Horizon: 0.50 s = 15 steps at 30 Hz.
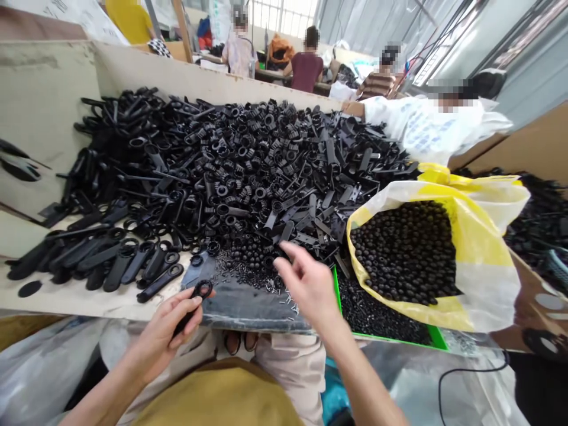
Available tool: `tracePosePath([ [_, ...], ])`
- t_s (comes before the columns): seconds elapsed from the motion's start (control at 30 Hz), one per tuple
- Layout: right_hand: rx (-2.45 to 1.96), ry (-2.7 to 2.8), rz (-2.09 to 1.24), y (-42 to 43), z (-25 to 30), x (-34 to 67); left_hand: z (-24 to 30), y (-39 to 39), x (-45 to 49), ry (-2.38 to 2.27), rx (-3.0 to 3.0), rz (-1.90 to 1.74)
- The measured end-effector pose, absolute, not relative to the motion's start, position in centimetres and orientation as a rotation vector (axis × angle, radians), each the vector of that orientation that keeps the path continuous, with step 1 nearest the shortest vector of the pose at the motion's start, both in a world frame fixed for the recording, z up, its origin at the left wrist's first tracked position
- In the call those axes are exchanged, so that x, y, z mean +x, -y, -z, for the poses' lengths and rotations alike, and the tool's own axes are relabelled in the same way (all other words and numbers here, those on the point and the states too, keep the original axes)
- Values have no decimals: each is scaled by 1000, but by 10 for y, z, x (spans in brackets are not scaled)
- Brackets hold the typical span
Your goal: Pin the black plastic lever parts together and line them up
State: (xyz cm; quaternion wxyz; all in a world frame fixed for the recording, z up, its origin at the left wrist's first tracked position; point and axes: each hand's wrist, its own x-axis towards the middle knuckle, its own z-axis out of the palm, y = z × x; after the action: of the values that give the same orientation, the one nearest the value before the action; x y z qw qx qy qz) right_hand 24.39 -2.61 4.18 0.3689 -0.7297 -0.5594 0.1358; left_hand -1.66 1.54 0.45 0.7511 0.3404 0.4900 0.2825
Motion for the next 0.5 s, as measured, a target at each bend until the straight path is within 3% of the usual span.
tracePosePath([
  [0.2,-2030,1585,-30,-39,-55,292,-1,-10,1,-1001,679,-661],
  [0.4,-1940,1541,-101,-42,-48,293,-4,-10,-2,-1054,761,-796],
  [0.5,-1805,1327,-314,-22,-51,285,-8,-11,-1,-1035,809,-860],
])
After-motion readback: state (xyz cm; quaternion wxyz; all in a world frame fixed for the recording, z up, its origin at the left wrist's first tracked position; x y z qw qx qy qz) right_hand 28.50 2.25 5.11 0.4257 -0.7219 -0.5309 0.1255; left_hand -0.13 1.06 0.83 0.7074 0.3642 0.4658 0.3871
